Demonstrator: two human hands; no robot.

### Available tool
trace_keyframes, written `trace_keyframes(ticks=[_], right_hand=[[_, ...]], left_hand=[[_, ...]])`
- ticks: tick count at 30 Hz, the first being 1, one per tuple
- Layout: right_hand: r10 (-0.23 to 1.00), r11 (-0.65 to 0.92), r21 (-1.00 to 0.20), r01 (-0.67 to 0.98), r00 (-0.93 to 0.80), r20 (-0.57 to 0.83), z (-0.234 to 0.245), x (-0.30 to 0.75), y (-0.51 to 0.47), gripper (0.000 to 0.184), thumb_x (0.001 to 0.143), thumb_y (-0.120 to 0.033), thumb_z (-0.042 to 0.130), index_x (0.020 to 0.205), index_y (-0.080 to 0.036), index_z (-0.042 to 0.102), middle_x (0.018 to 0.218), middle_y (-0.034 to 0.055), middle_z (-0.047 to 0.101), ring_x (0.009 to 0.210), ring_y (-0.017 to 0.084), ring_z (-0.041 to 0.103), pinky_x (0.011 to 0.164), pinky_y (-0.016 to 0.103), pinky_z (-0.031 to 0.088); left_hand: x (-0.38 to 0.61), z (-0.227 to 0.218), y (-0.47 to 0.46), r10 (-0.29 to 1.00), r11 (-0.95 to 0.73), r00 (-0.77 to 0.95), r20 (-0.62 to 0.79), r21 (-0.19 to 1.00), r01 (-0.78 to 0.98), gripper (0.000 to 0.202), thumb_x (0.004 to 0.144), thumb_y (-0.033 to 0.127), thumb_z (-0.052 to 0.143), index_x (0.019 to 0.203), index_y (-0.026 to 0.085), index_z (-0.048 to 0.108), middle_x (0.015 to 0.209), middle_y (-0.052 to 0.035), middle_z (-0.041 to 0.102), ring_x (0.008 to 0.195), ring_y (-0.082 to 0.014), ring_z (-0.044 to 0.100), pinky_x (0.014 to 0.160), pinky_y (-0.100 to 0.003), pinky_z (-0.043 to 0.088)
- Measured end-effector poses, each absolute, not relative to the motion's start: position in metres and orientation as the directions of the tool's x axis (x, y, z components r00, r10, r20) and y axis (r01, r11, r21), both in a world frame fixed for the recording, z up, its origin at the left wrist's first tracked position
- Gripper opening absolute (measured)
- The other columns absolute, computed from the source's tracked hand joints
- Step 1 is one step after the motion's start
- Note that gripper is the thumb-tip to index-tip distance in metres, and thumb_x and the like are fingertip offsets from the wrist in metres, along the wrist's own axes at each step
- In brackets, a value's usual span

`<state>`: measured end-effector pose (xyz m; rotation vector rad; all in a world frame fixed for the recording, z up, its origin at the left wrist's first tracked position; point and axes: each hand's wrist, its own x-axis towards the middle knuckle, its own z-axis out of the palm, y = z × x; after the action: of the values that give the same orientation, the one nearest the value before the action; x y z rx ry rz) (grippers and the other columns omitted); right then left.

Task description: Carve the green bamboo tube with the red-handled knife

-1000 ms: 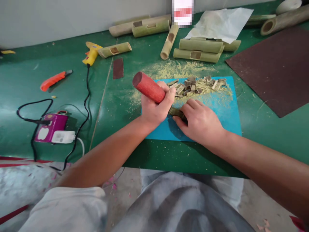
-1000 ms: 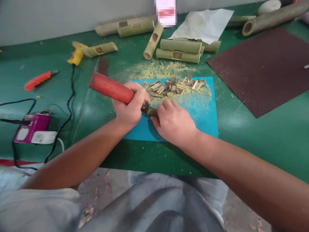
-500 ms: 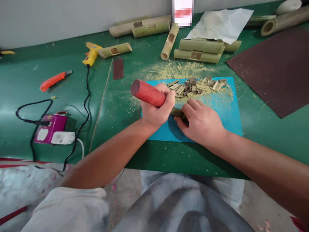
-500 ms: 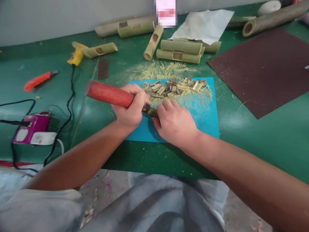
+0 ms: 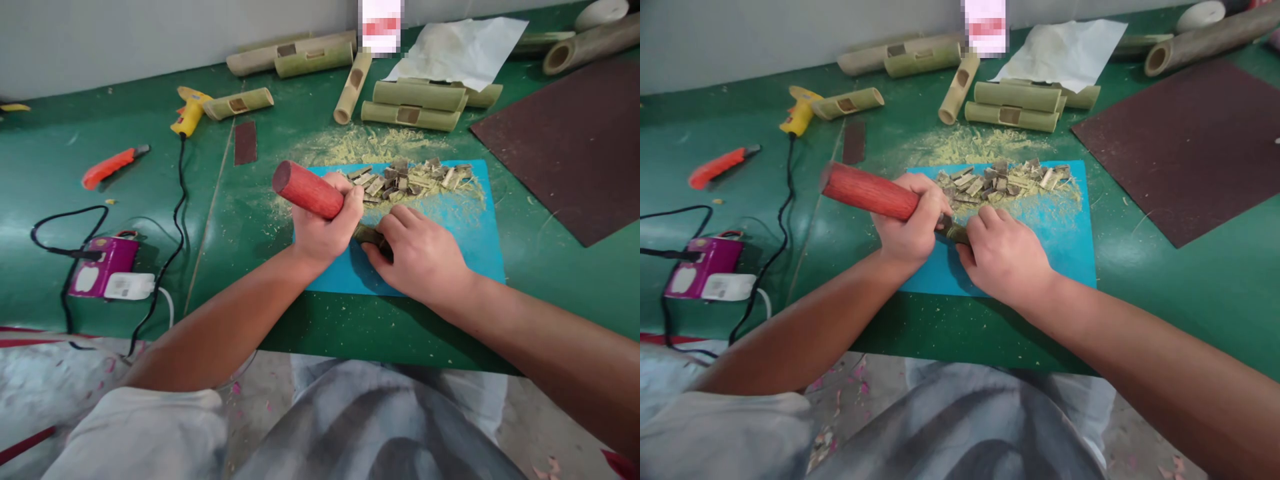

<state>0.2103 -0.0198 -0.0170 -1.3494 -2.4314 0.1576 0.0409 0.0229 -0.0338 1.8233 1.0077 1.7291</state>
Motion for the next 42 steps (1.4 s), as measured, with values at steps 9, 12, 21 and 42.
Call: trace_keyframes(ticks=[9, 12, 21, 42], right_hand=[[0.843, 0.531, -0.268, 0.804, -0.469, 0.262, -0.018, 0.211, -0.02, 0.019, 0.098, -0.032, 0.06, 0.087, -0.018, 0.067, 0.088, 0.0096, 0.066, 0.081, 0.023, 0.057, 0.067, 0.035, 0.037], [0.843, 0.532, -0.26, 0.806, -0.473, 0.258, -0.018, 0.211, -0.02, 0.017, 0.097, -0.031, 0.061, 0.088, -0.018, 0.068, 0.088, 0.0094, 0.067, 0.081, 0.023, 0.057, 0.067, 0.035, 0.037], [0.82, 0.57, -0.235, 0.787, -0.531, 0.212, -0.014, 0.211, -0.016, 0.015, 0.096, -0.028, 0.067, 0.088, -0.016, 0.071, 0.087, 0.0088, 0.067, 0.08, 0.022, 0.058, 0.068, 0.034, 0.039], [0.819, 0.571, -0.256, 0.78, -0.517, 0.249, -0.017, 0.214, -0.016, 0.015, 0.096, -0.029, 0.068, 0.089, -0.016, 0.072, 0.088, 0.009, 0.068, 0.081, 0.023, 0.059, 0.069, 0.034, 0.04]], left_hand=[[0.038, -0.033, 0.022, 0.767, -0.611, -0.046, 0.64, 0.75, 0.253, 0.044, 0.1, 0.046, 0.069, 0.066, 0.02, 0.059, 0.065, 0.0013, 0.059, 0.055, -0.0105, 0.053, 0.063, -0.029, 0.052], [0.037, -0.032, 0.021, 0.764, -0.623, -0.018, 0.645, 0.745, 0.238, 0.042, 0.101, 0.043, 0.067, 0.067, 0.02, 0.059, 0.066, 0.0011, 0.06, 0.055, -0.0106, 0.053, 0.063, -0.03, 0.051], [0.044, -0.032, 0.027, 0.735, -0.667, 0.046, 0.677, 0.708, 0.232, 0.044, 0.101, 0.033, 0.067, 0.064, 0.02, 0.048, 0.061, 0.0033, 0.047, 0.055, -0.0097, 0.046, 0.058, -0.028, 0.042], [0.056, -0.025, 0.026, 0.847, -0.523, -0.113, 0.519, 0.853, -0.001, 0.058, 0.091, 0.063, 0.079, 0.061, 0.019, 0.055, 0.055, 0.0051, 0.053, 0.05, -0.0074, 0.051, 0.053, -0.023, 0.045]])
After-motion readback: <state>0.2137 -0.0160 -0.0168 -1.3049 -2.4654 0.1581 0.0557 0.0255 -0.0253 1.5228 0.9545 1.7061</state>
